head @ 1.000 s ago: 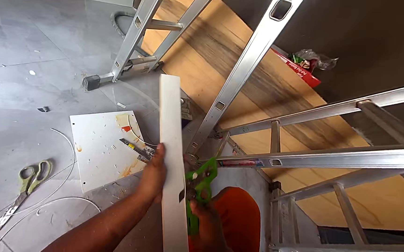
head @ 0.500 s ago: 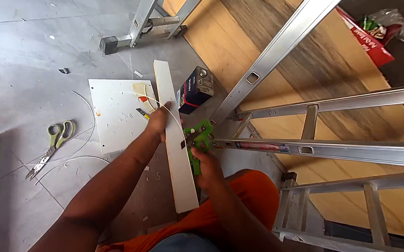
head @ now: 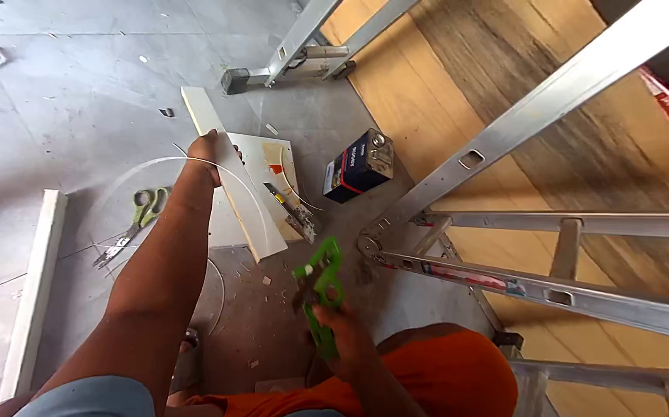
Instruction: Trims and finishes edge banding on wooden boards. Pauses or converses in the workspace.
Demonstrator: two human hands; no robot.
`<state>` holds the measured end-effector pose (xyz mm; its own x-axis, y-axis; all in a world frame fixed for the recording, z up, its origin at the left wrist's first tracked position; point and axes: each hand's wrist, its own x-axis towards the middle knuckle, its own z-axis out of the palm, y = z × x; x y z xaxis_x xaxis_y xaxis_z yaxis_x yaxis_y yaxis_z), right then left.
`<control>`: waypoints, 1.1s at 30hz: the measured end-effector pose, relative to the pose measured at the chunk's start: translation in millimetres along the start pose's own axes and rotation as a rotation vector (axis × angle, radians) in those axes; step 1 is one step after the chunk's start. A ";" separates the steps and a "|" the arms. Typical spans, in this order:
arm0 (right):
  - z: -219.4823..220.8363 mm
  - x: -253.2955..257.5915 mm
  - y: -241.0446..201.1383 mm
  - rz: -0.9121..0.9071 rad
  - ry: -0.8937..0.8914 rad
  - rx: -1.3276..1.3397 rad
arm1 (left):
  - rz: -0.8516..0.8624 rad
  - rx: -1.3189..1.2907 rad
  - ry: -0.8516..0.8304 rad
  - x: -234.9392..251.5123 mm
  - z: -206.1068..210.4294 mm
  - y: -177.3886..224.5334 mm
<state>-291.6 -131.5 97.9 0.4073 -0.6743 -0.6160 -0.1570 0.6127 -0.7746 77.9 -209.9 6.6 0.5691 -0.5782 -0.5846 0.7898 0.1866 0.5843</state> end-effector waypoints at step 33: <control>-48.5 159.2 -15.1 0.400 -0.215 -0.845 | -0.114 0.167 -0.385 -35.3 17.4 -16.6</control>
<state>-268.0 -268.2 4.6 0.3259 -0.3380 -0.8829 -0.8832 0.2244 -0.4118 40.7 -206.4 27.4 0.3284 -0.8477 -0.4166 0.7766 -0.0087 0.6299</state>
